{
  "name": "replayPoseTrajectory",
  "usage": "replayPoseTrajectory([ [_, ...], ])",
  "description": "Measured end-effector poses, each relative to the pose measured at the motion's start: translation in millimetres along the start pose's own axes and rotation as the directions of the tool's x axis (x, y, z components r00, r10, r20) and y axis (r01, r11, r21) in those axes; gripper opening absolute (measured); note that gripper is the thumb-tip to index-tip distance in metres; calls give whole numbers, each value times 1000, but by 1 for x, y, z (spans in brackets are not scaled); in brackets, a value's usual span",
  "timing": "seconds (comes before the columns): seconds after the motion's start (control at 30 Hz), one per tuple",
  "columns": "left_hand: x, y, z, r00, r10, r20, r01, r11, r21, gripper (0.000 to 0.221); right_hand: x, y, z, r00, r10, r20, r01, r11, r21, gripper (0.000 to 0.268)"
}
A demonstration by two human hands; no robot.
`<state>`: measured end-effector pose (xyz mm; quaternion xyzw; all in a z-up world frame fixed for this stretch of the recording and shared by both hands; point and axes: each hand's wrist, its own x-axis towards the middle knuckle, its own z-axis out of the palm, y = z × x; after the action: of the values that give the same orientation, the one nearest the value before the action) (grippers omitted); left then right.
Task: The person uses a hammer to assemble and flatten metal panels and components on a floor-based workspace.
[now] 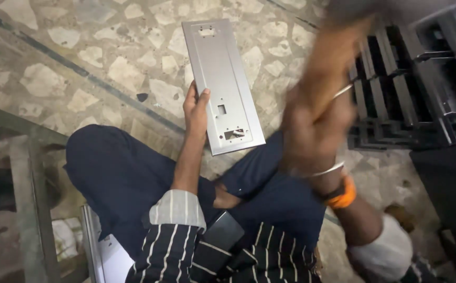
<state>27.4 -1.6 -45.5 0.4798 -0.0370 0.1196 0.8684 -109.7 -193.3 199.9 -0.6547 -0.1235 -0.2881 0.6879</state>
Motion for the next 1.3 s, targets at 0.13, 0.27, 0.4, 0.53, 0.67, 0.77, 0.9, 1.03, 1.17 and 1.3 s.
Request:
replayPoseTrajectory([
  [0.13,-11,31,16,995,-91,-47,92,996,17,52,-53,37,1,864,430,263,-31,566,-824,41],
  [0.27,-9,35,13,1000,-27,2,27,1000,-4,49,-24,4,11,769,588,251,-136,534,-835,39],
  [0.4,-6,17,10,1000,17,4,-17,1000,-2,47,17,-73,17,948,-26,316,203,817,-540,29],
  [0.53,-1,5,5,999,42,3,-42,999,-5,46,0,-57,27,999,10,-47,-25,942,-335,25],
  [0.67,-5,20,11,999,-37,-37,37,999,0,49,-57,42,1,888,395,237,-204,798,-567,39],
  [0.77,-13,27,14,998,-57,-39,56,998,-16,49,-50,41,6,740,607,288,-89,513,-854,46],
  [0.9,-10,22,13,996,-75,-51,72,995,-63,51,-10,23,17,720,669,183,-325,558,-764,45],
  [1.03,-10,14,8,997,-60,-57,60,998,-1,50,22,73,-6,766,621,167,-397,661,-637,42],
  [1.17,-7,7,3,999,-23,-46,22,1000,-12,49,56,155,-38,842,504,190,-200,620,-759,38],
  [1.3,-13,22,11,997,-50,-51,49,999,-17,52,61,247,-61,815,498,295,216,211,-953,31],
])
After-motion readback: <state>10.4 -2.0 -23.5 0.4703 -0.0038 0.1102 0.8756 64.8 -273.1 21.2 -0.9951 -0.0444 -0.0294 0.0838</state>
